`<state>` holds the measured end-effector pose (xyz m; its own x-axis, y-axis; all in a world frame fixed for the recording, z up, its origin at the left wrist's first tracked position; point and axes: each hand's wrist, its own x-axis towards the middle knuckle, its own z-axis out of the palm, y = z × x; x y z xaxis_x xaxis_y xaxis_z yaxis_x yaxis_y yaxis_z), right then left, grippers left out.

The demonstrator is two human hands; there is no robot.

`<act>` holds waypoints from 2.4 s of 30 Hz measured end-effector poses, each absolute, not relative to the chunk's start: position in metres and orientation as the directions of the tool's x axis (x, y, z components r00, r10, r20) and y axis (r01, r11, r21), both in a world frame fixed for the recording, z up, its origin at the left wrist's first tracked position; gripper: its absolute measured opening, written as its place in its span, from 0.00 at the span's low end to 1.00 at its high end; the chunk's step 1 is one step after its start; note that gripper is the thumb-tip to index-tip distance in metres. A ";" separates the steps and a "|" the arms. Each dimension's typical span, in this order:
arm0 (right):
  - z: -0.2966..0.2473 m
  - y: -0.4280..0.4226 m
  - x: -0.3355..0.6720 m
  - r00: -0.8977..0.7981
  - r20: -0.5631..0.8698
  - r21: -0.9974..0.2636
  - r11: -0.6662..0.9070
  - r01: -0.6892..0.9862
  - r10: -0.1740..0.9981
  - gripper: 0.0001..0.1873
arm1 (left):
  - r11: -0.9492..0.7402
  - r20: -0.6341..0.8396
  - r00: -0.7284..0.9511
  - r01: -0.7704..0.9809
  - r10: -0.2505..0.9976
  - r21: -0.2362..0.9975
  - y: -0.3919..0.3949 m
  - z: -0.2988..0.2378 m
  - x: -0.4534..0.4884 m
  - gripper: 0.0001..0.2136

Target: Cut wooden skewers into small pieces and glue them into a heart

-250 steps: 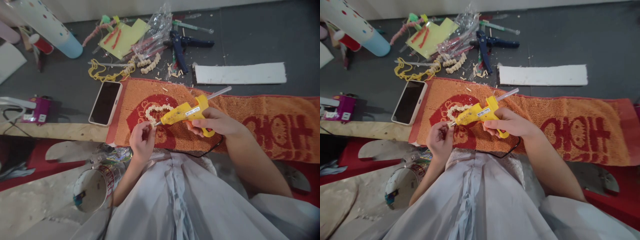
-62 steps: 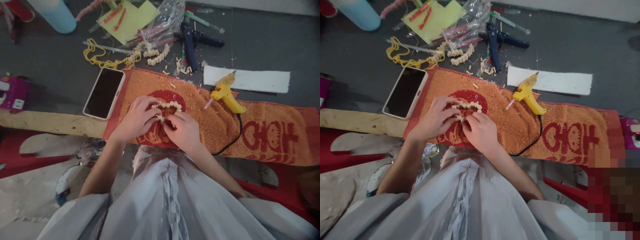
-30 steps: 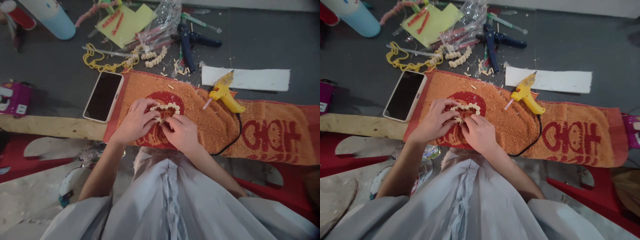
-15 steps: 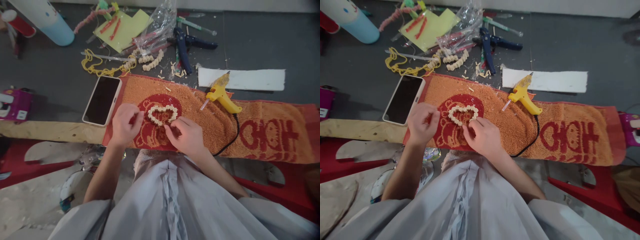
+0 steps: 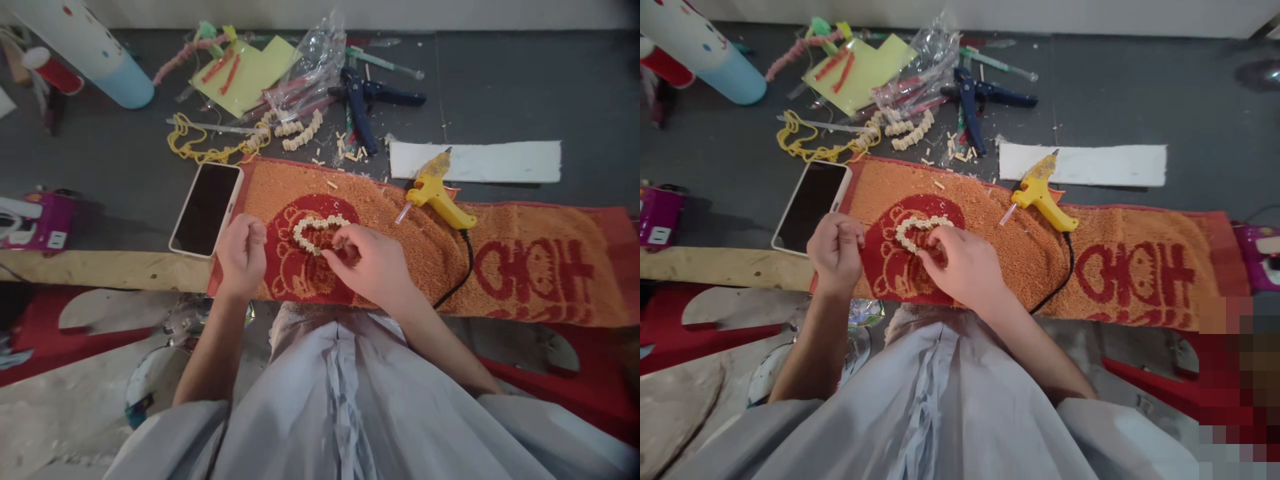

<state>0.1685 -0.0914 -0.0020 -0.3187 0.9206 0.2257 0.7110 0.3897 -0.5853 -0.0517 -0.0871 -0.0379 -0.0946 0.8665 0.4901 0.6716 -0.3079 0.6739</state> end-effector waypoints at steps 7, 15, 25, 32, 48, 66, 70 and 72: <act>0.011 -0.077 0.138 -0.429 -0.004 -0.383 0.395 0.835 0.903 0.16 | -0.395 0.550 -0.017 0.677 0.835 0.620 -0.087 -0.030 -0.049 0.15; 0.012 -0.068 0.132 -0.462 -0.092 -0.327 0.412 0.851 0.882 0.15 | -0.389 0.527 0.020 0.698 0.850 0.601 -0.090 -0.024 -0.050 0.15; 0.020 -0.063 0.146 -0.400 0.015 -0.302 0.386 0.872 0.916 0.13 | -0.223 0.330 0.081 0.879 0.941 0.421 -0.064 0.019 -0.042 0.12; 0.044 -0.033 0.176 -0.323 0.012 -0.189 0.319 0.929 0.946 0.13 | -0.214 0.071 0.207 0.970 0.976 0.115 -0.023 0.056 -0.020 0.12; 0.017 0.021 0.214 -0.148 0.061 -0.209 0.158 0.965 0.987 0.13 | -0.271 0.092 0.260 0.950 0.961 0.153 0.029 0.005 -0.018 0.14; 0.012 0.009 0.203 -0.150 0.059 -0.325 0.161 0.932 0.987 0.09 | -0.482 0.011 0.504 0.818 0.863 0.314 0.027 -0.010 -0.019 0.16; 0.013 0.008 0.203 -0.188 0.046 -0.309 0.193 0.931 0.981 0.09 | -0.496 0.004 0.526 0.800 0.850 0.337 0.027 -0.016 -0.019 0.18; 0.012 0.007 0.203 -0.207 0.052 -0.291 0.214 0.933 0.977 0.10 | -0.500 -0.005 0.532 0.800 0.847 0.330 0.027 -0.018 -0.018 0.18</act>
<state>0.2027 0.0074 0.0116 -0.2073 0.9769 0.0524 0.9325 0.2135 -0.2912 -0.0184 0.0272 -0.0181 0.5318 0.8468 -0.0054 0.8003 -0.5005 0.3301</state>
